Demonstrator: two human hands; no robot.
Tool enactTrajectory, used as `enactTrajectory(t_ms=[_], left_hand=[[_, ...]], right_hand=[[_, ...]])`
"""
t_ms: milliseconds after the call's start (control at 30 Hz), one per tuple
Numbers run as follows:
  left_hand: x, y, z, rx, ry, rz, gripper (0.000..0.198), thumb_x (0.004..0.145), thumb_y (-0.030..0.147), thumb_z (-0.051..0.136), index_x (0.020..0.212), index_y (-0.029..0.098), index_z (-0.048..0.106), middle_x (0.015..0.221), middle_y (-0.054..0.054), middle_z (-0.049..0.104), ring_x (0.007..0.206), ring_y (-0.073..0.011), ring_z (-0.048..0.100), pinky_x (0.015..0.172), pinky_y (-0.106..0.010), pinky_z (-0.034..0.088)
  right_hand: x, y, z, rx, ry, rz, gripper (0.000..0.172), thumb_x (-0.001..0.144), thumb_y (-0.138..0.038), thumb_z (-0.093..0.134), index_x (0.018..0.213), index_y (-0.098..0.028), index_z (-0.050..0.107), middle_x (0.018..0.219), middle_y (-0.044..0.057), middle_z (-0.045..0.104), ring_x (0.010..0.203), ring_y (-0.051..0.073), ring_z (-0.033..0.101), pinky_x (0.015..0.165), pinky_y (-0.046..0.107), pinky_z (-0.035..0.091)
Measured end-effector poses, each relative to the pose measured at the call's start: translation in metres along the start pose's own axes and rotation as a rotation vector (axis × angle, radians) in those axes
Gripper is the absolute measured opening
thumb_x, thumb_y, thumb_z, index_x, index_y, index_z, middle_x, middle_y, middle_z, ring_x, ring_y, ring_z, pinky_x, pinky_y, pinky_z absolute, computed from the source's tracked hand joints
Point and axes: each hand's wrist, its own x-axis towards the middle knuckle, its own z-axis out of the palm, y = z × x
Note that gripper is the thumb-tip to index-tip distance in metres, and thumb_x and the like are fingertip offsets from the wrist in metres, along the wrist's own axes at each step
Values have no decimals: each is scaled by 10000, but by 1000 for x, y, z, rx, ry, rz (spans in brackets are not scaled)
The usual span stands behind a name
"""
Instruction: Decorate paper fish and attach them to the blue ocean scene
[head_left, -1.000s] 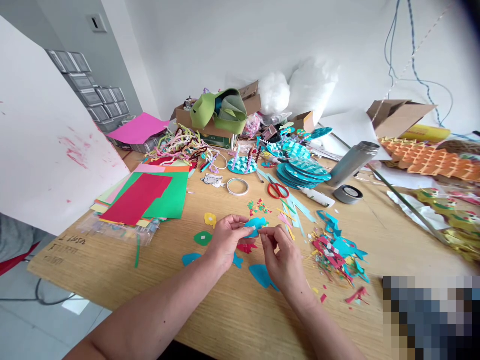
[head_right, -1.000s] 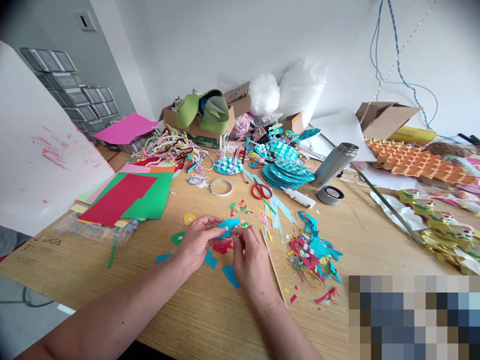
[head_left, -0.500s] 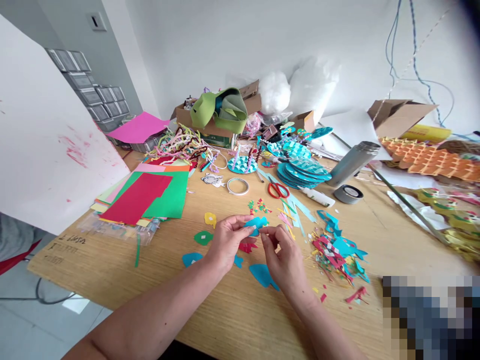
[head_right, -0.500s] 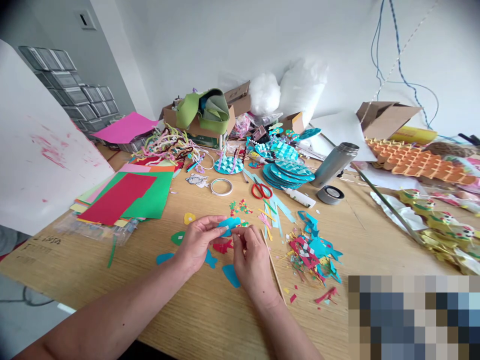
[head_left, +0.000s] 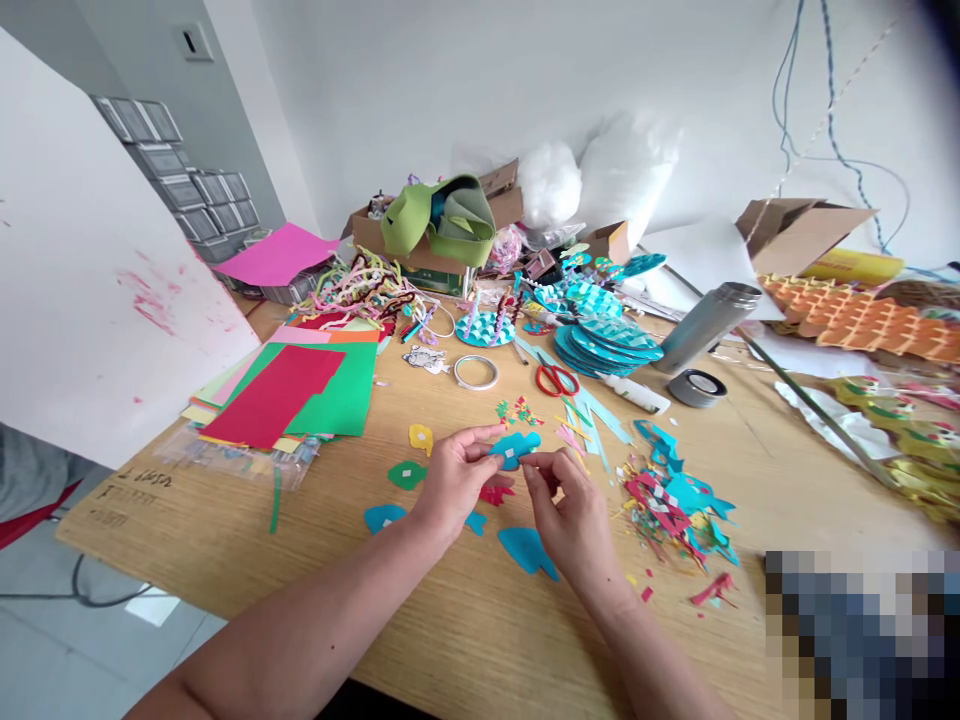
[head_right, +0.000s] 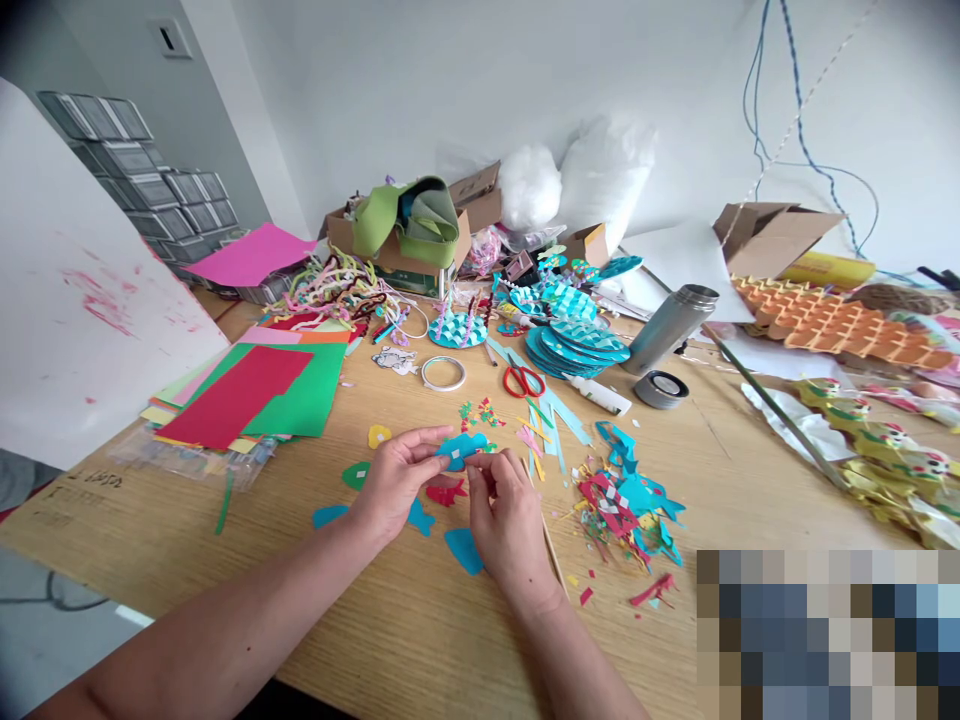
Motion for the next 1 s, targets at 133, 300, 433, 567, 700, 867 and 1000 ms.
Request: enactTrajectory(t_ms=[133, 300, 433, 567, 700, 867, 1000], left_hand=[[1, -1, -1, 105, -1, 50, 423, 695, 126, 661, 1114, 143, 613, 755, -36, 722, 613, -162, 685, 556, -258, 581], [3, -7, -6, 227, -27, 128, 346, 735, 162, 626, 1071, 174, 540, 739, -16, 716, 548, -160, 675, 540, -275, 575], [4, -8, -7, 270, -27, 153, 297, 741, 163, 606, 1022, 187, 513, 725, -5, 707, 548, -165, 680, 526, -265, 566], [4, -7, -7, 270, -26, 155, 263, 735, 165, 603, 970, 199, 489, 709, 4, 699, 526, -162, 672, 512, -261, 557], [5, -7, -7, 263, -25, 157, 244, 728, 175, 606, 916, 209, 454, 688, 15, 692, 521, -163, 668, 506, -262, 550], [5, -8, -7, 252, -20, 177, 239, 719, 196, 619, 853, 210, 422, 661, 24, 675, 523, -162, 665, 486, -240, 528], [7, -9, -9, 262, -4, 194, 224, 720, 204, 620, 834, 206, 427, 663, 23, 664, 583, -169, 682, 516, -243, 538]], right_hand=[[0, 0, -1, 5, -5, 2, 135, 918, -227, 480, 885, -189, 604, 738, 8, 522, 635, 137, 488, 566, 270, 396], [1, 1, -1, 11, -11, -4, 118, 912, -208, 488, 870, -193, 597, 758, 8, 530, 644, 132, 485, 577, 264, 399], [0, 1, -1, 25, -24, 4, 113, 912, -210, 490, 872, -195, 594, 762, 9, 529, 646, 132, 484, 573, 264, 396], [-1, 0, -1, 37, -45, 22, 114, 913, -217, 489, 878, -196, 595, 779, 18, 532, 659, 139, 487, 571, 269, 395], [-1, -1, -2, 37, -44, 21, 120, 914, -215, 486, 864, -192, 592, 784, 25, 534, 679, 146, 492, 590, 278, 396], [0, -2, -1, 39, -48, 17, 113, 912, -214, 491, 865, -193, 592, 793, 26, 542, 686, 147, 498, 596, 278, 394], [0, -2, -1, 50, -53, 9, 116, 913, -214, 489, 860, -196, 590, 790, 20, 539, 671, 141, 496, 593, 272, 397]])
